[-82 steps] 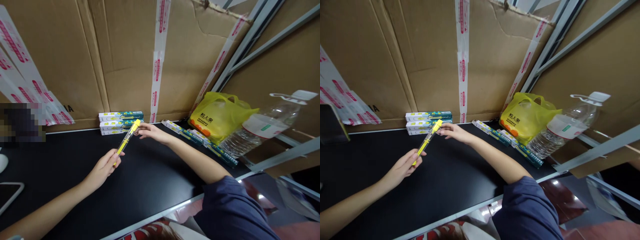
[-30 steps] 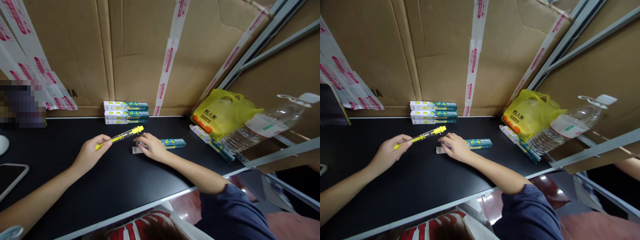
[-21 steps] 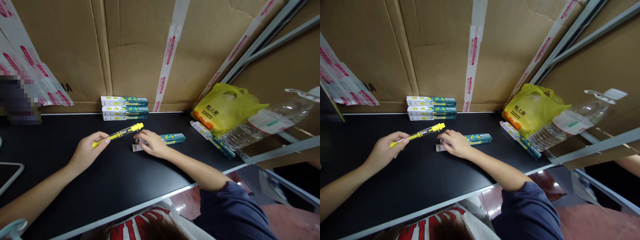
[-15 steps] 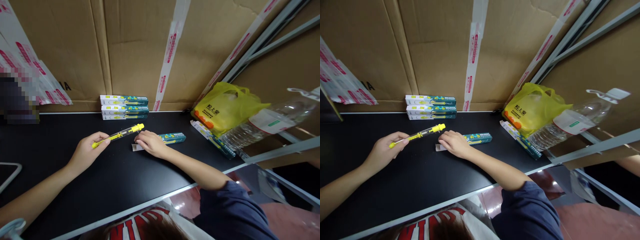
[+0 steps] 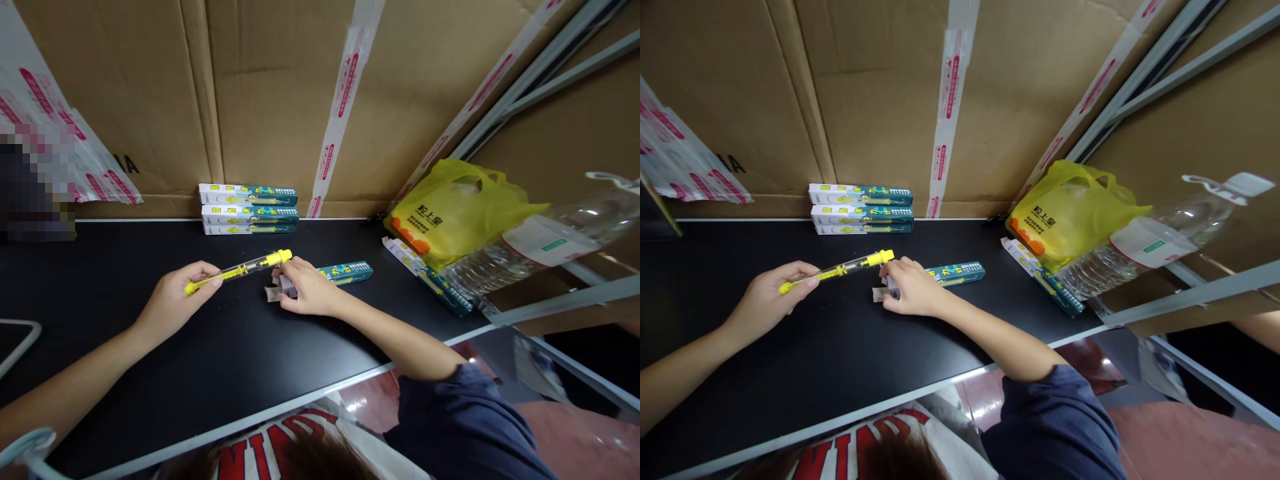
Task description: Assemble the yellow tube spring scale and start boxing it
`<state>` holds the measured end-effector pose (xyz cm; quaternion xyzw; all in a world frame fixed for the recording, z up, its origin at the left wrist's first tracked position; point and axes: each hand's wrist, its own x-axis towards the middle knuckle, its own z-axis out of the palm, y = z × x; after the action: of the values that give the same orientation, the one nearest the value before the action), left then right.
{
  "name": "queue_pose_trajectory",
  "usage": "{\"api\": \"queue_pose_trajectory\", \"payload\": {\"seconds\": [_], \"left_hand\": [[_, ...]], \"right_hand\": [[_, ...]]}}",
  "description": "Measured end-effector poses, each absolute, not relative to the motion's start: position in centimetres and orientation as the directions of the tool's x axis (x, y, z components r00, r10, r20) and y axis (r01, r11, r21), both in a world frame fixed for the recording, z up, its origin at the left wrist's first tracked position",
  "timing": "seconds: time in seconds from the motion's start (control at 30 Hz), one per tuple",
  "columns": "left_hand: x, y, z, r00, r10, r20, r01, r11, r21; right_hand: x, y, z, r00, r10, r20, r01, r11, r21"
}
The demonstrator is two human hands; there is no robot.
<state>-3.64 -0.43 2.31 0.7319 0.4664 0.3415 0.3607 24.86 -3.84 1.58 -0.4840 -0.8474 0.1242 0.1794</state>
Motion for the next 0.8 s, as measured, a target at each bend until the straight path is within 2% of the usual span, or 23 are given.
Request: {"api": "queue_pose_trajectory", "payload": {"seconds": [0.23, 0.4, 0.8], "left_hand": [[-3.9, -0.4, 2.1, 0.354, 0.925, 0.140, 0.429, -0.293, 0.854], [-3.8, -0.4, 2.0, 0.357, 0.925, 0.129, 0.434, -0.286, 0.855], [-3.9, -0.3, 1.8, 0.357, 0.926, 0.121, 0.433, -0.279, 0.857]], "right_hand": [[27.2, -4.0, 2.4, -0.567, 0.822, 0.054, 0.701, 0.515, -0.493], [28.3, -3.3, 3.2, -0.534, 0.844, 0.048, 0.785, 0.516, -0.343], [27.2, -3.5, 2.1, -0.338, 0.931, 0.137, 0.870, 0.365, -0.332]]}}
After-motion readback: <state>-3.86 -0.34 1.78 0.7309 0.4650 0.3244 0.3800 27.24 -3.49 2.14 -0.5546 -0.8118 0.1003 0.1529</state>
